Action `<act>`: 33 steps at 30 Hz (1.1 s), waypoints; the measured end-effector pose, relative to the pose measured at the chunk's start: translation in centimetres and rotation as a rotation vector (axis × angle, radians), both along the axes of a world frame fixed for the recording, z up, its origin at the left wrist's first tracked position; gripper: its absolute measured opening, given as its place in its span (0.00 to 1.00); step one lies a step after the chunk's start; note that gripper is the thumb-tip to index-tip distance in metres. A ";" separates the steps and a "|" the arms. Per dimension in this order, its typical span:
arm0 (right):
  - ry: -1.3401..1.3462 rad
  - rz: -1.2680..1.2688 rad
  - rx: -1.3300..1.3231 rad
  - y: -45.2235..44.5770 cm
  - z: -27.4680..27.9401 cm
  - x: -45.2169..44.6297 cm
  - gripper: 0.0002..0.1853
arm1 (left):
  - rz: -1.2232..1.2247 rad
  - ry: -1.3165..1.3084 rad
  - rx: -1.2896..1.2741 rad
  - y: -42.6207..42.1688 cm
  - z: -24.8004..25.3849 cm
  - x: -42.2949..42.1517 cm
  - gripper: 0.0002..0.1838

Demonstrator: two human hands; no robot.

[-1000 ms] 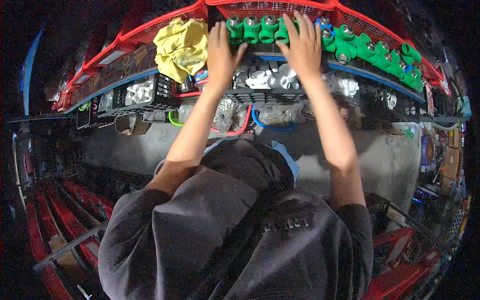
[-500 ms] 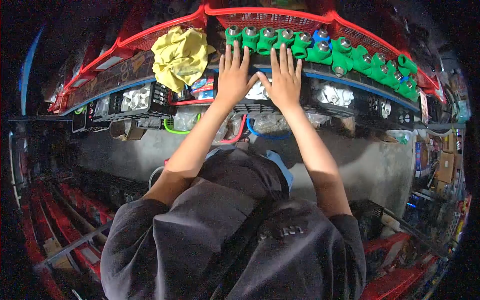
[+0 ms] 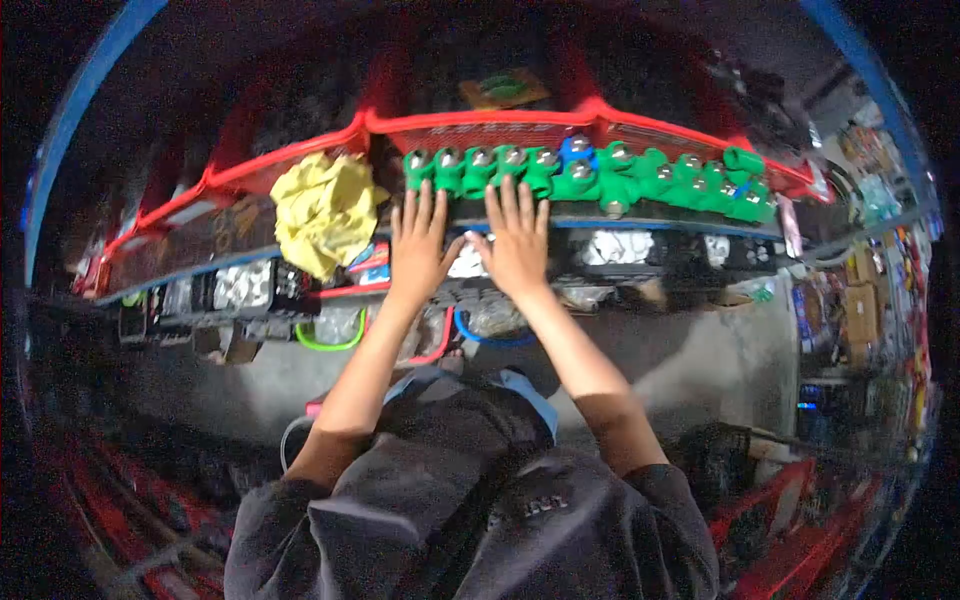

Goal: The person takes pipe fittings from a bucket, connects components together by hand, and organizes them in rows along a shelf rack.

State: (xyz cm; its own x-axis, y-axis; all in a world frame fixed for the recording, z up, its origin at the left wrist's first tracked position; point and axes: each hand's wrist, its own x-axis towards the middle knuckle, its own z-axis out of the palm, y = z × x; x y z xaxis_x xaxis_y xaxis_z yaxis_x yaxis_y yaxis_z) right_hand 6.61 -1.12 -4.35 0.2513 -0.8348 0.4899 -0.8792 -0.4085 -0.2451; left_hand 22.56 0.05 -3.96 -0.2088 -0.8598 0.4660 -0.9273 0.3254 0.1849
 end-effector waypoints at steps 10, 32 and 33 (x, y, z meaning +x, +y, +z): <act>-0.073 0.016 -0.016 0.7 -0.6 0.4 0.35 | 0.000 -0.016 0.074 0.9 -0.2 -1.0 0.38; -0.151 -0.122 0.027 1.8 -0.3 1.3 0.34 | -0.056 0.166 0.055 0.4 0.5 0.1 0.30; -0.162 -0.121 0.034 1.8 -0.2 1.3 0.34 | -0.078 0.190 0.044 0.4 0.6 0.2 0.29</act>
State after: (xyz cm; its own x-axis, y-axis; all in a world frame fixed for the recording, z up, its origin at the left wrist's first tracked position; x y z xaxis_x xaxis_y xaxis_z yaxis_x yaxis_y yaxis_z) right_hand 7.94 0.72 -4.55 0.0680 -0.8708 0.4869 -0.8693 -0.2912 -0.3995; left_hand 22.81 0.45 -3.33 -0.1869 -0.8648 0.4661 -0.8468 0.3823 0.3698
